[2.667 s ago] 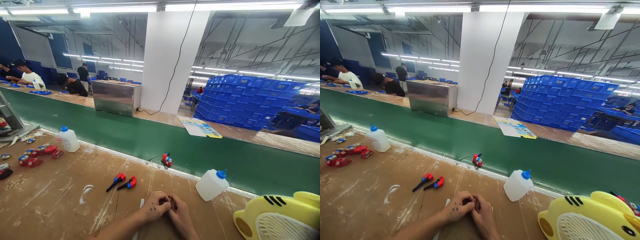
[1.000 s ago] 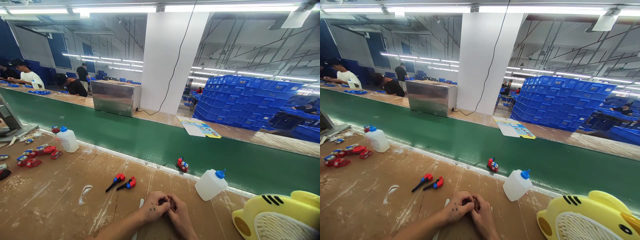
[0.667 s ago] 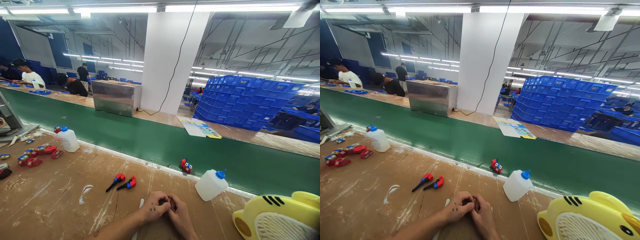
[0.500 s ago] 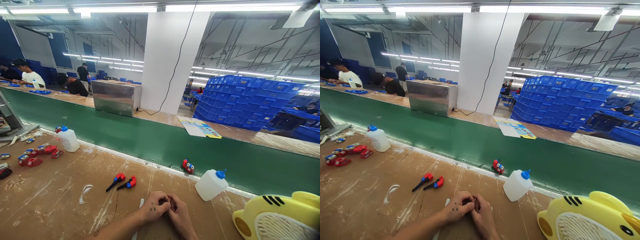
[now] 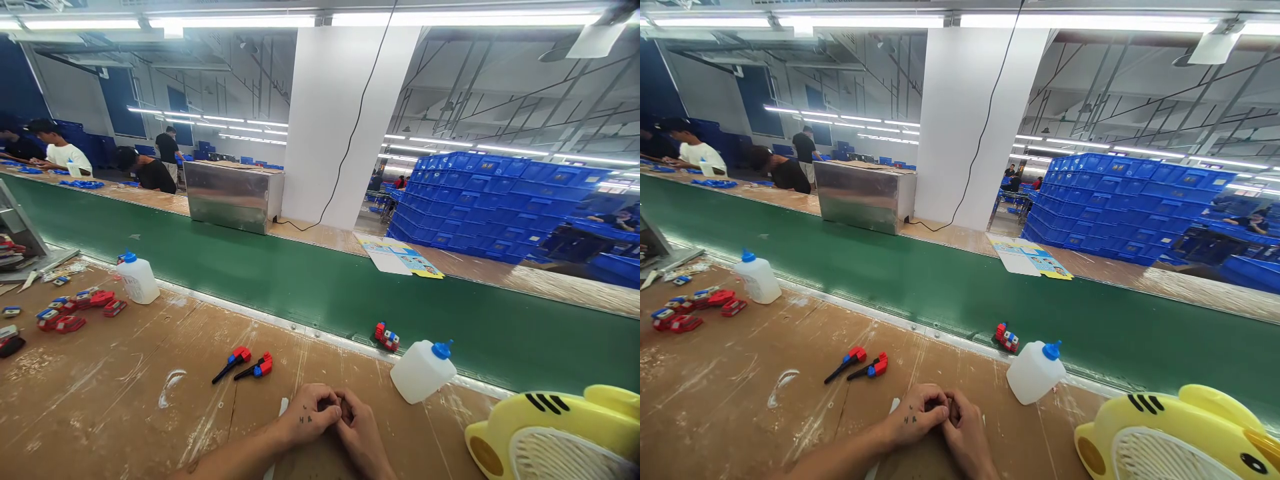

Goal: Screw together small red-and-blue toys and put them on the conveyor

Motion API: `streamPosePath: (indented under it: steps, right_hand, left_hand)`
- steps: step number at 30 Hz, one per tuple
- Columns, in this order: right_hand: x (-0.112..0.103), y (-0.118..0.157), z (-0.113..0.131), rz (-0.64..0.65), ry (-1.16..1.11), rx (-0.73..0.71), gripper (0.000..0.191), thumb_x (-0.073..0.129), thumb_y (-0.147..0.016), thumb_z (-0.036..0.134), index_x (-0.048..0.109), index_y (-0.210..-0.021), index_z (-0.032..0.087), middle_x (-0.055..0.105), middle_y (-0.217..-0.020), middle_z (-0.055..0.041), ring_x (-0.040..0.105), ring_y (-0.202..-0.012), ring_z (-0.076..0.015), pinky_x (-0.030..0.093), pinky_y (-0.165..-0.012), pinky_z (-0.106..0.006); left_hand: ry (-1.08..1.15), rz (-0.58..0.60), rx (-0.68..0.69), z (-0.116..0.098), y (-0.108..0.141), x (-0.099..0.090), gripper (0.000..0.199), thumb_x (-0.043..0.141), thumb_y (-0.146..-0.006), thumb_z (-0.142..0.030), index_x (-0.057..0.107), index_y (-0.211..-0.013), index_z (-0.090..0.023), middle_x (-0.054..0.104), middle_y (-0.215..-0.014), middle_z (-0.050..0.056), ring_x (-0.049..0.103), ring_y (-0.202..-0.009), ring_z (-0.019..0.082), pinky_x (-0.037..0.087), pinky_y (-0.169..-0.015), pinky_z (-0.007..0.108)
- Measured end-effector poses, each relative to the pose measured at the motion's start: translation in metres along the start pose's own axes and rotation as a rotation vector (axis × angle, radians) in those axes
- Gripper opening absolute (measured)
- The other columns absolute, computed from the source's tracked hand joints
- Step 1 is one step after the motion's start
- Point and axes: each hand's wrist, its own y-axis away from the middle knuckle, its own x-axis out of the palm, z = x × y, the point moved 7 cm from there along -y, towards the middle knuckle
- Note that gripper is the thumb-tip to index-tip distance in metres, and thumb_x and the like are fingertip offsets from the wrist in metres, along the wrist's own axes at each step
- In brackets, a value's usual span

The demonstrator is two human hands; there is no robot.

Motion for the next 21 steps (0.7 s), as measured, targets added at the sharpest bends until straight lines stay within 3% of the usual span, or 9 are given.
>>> streamPosePath:
  steps: [21]
  right_hand:
    - [0.0011,0.0006,-0.0035,0.004,-0.005,-0.02,0.025,0.054,-0.083,0.036,0.068,-0.091,0.017,0.052,-0.064,0.0019,0.041,-0.059,-0.0153,0.03,-0.056,-0.026]
  left_hand:
    - [0.014,-0.007,-0.002,0.001,-0.0006,0.0002,0.013,0.057,-0.074,-0.02,0.069,-0.074,-0.015,0.066,-0.075,0.001,0.055,-0.074,0.015,0.037,-0.067,0.024]
